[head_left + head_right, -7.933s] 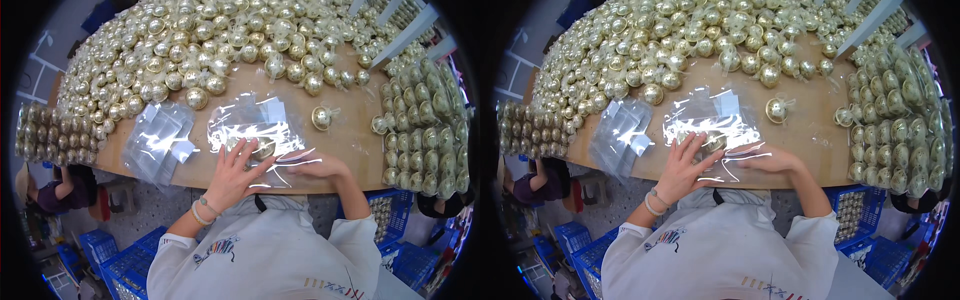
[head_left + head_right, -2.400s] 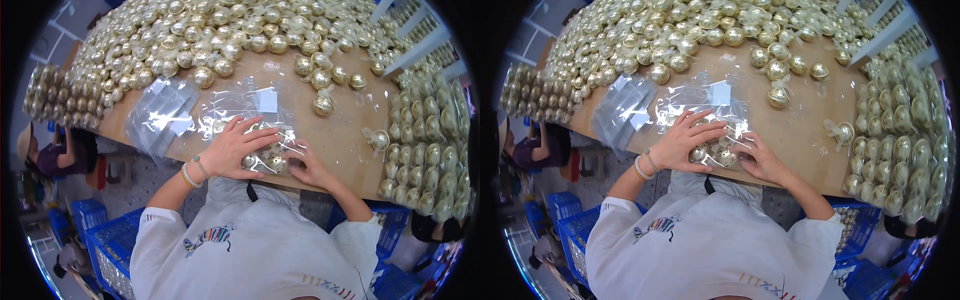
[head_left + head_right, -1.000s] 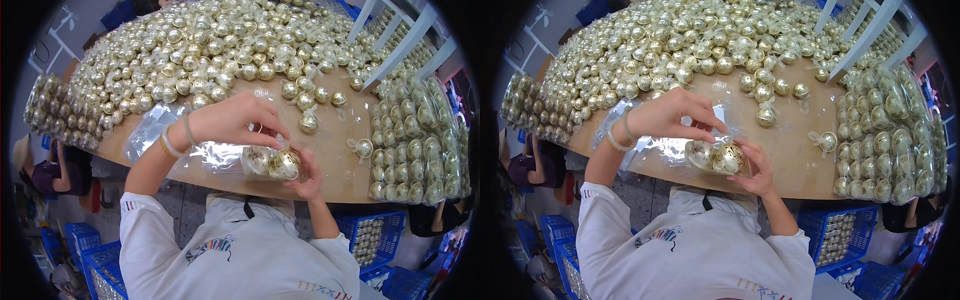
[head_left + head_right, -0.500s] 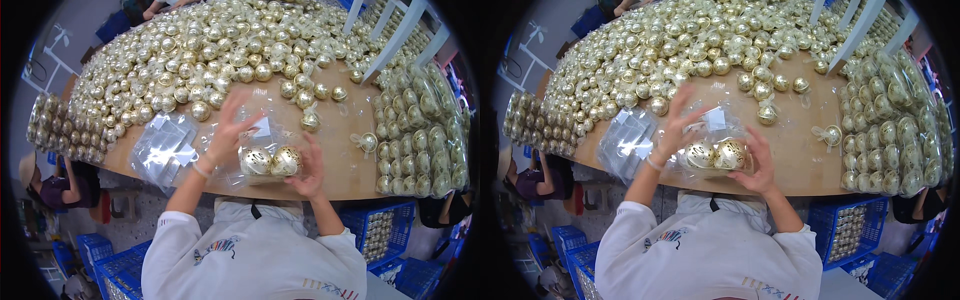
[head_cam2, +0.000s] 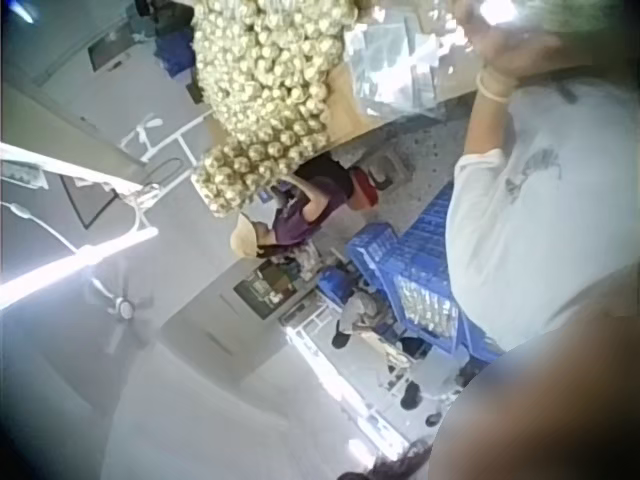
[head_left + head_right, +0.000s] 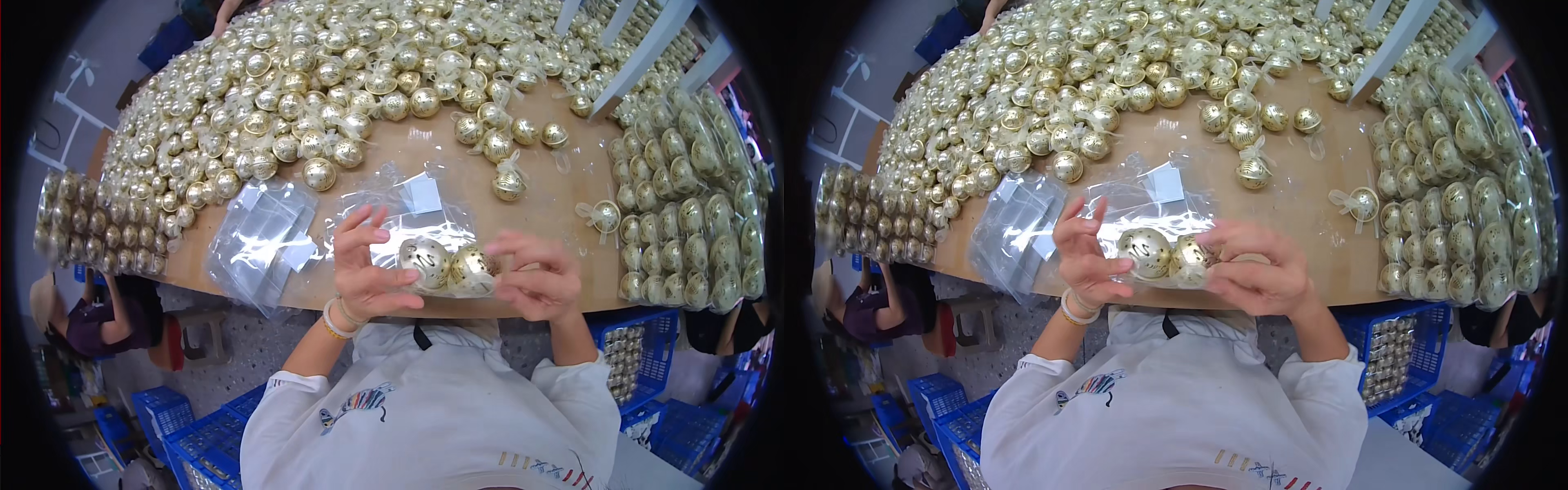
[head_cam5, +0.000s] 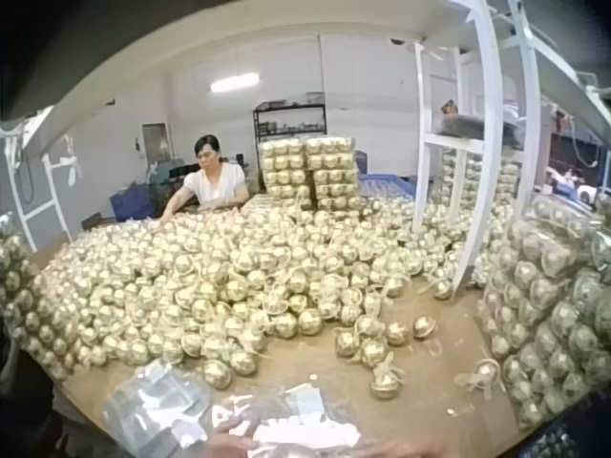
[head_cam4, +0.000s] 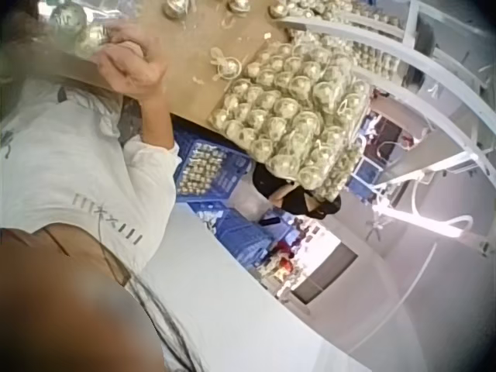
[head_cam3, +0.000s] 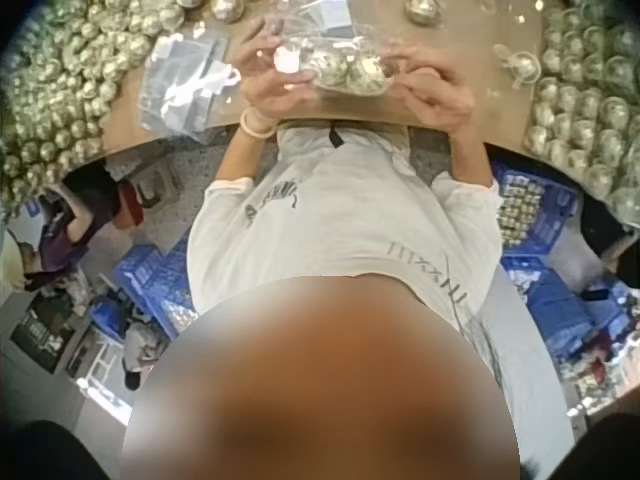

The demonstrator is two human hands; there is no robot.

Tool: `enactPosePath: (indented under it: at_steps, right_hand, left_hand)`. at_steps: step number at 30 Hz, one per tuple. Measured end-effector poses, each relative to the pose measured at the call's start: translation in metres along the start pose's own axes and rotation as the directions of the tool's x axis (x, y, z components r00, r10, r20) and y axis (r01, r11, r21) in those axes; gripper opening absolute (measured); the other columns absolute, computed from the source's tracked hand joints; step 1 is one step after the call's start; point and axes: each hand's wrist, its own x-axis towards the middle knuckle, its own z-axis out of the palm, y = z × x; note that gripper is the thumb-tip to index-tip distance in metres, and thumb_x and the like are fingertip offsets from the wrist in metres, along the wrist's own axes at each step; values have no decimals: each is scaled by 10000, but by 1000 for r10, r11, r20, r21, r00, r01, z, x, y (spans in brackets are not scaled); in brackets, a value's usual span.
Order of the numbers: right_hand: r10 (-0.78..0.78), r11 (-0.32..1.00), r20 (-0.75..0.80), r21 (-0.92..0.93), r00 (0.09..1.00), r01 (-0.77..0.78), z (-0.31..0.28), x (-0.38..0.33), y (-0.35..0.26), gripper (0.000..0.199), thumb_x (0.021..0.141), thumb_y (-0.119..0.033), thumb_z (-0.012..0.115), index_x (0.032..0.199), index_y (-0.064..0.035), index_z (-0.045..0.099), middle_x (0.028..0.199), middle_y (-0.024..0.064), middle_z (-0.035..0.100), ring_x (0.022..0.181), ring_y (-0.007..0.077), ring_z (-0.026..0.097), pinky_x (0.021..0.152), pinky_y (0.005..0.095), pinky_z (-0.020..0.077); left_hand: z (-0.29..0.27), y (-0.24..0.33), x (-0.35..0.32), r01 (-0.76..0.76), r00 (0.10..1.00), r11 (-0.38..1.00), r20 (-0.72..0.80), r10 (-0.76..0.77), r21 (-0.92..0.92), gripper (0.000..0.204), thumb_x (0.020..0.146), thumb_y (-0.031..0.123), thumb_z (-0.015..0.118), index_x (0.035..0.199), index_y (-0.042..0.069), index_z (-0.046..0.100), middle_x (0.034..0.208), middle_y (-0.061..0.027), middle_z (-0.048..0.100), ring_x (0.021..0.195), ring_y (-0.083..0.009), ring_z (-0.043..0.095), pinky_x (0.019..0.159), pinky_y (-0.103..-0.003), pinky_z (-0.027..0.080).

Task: The recorder is picking up gold Christmas ornaments from a large pile and packing them into clear plastic bags at a workbench.

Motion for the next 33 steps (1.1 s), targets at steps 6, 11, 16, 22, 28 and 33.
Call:
enactPosePath:
  at_steps: [6,11,16,22,28,33]
  right_hand:
    - [230,963,275,-201,934,-179,-17,40,-25,163,732,-69,781,888,-94,741,919,46,707,773,185,670,672,305,532]
    - [288,943,294,-250,911,-218,-10,55,-32,213,725,-87,789,934,-107,750,863,35,713,711,185,639,619,299,495]
    - [351,912,236,-303,906,-275,0,61,-37,215,721,-82,787,931,-91,740,822,28,690,695,190,623,602,306,483]
    - [166,833,23,-539,986,-128,25,45,-40,205,698,-57,782,879,-76,688,783,38,634,662,210,588,561,311,457]
    - [466,803,215,-511,858,-308,1,64,-49,188,720,-107,771,891,-90,695,784,35,629,826,219,593,688,358,484]
    - [287,850,225,-508,931,-139,3,61,-40,193,776,-184,737,958,-120,731,1179,141,583,1143,334,505,943,454,431]
  left_hand:
    - [-4,14,6,242,965,969,116,-237,-40,257,687,203,862,792,47,687,1089,-102,548,818,-173,637,864,-378,546]
    - [10,46,46,455,837,858,217,-503,237,96,759,83,758,766,33,677,1024,-67,473,705,-102,462,634,-215,401]
    - [19,45,45,539,807,813,144,-573,219,96,795,81,732,770,12,669,1032,-73,458,725,-93,456,625,-215,407]
    - [17,39,45,480,839,841,152,-523,250,95,799,82,738,784,12,674,1078,-98,489,660,-87,474,616,-229,436]
    - [16,43,28,505,853,840,29,-520,199,70,822,75,695,890,61,690,1277,-136,446,809,-108,517,811,-277,430]
    - [10,32,22,279,931,929,168,-324,242,208,749,172,787,919,79,711,1209,-103,540,859,-168,544,814,-312,460]
